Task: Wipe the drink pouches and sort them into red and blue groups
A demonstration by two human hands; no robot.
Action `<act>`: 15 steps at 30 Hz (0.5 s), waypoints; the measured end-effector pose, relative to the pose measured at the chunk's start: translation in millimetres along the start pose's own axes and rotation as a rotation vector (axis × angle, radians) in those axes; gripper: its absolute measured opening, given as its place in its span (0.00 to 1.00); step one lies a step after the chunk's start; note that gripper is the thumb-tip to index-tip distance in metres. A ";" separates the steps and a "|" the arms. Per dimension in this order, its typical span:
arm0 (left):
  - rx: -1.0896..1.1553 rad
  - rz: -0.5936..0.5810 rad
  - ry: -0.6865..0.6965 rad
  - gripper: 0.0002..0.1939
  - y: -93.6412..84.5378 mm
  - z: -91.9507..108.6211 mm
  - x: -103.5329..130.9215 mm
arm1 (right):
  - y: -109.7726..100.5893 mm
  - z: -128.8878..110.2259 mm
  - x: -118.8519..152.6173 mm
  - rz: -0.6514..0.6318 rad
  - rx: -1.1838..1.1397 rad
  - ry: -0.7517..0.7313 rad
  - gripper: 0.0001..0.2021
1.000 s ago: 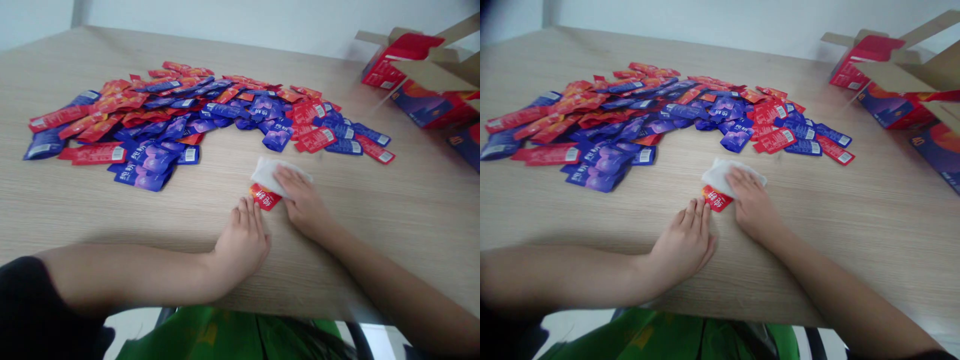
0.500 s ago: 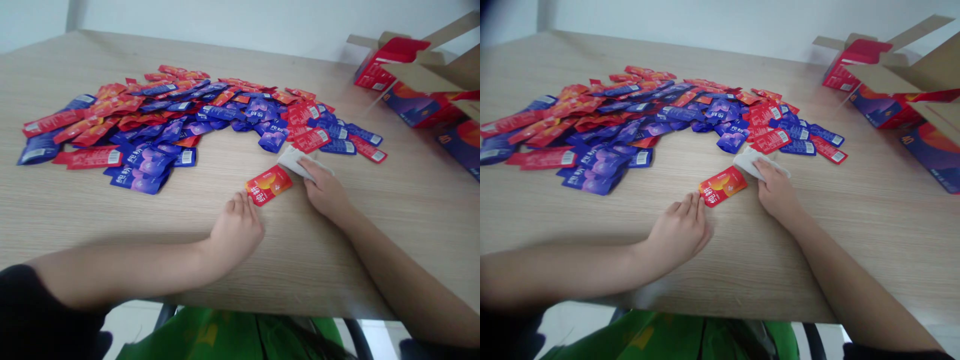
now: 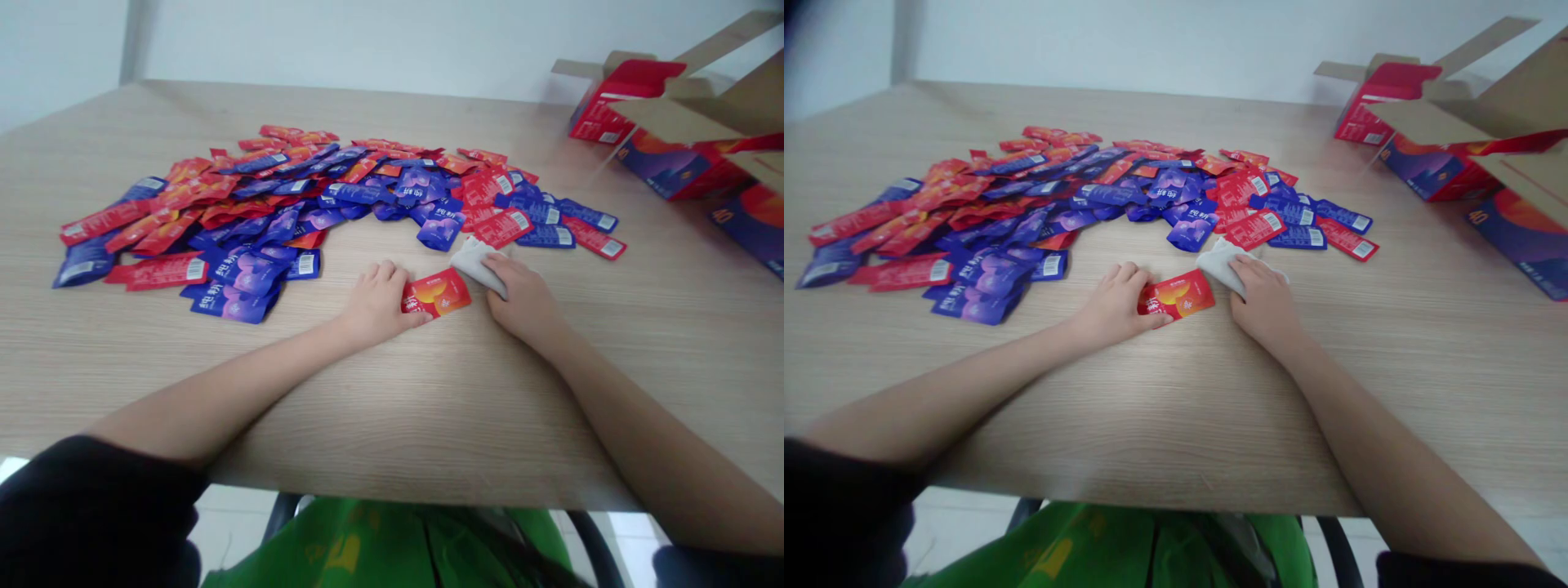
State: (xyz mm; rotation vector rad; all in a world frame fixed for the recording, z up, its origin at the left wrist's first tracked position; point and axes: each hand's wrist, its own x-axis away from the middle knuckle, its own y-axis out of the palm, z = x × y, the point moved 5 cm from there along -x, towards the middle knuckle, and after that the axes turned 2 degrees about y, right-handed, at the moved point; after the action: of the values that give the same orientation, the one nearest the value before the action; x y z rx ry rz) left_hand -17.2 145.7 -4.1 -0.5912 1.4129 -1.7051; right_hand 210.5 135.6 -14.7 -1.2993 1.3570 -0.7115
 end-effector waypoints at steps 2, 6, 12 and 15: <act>0.094 0.039 0.083 0.18 -3.2 2.7 0.3 | 0.4 2.1 -0.1 0.012 -0.026 0.006 0.28; -0.121 0.128 0.407 0.07 -13.9 26.0 13.6 | -0.4 6.3 -0.7 0.063 -0.080 0.044 0.28; -0.362 -0.003 0.482 0.13 1.9 50.8 30.0 | -1.6 2.6 -1.1 0.052 -0.094 0.051 0.26; -0.408 -0.041 0.424 0.15 6.3 55.8 35.0 | -13.5 10.7 -1.7 0.102 -0.156 0.175 0.23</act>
State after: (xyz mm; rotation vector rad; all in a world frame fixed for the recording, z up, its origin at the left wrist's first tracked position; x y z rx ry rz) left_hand 9.0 85.1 -0.7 -0.4916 2.0926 -1.6437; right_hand 224.3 136.8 -4.3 -1.3025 1.6354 -0.6719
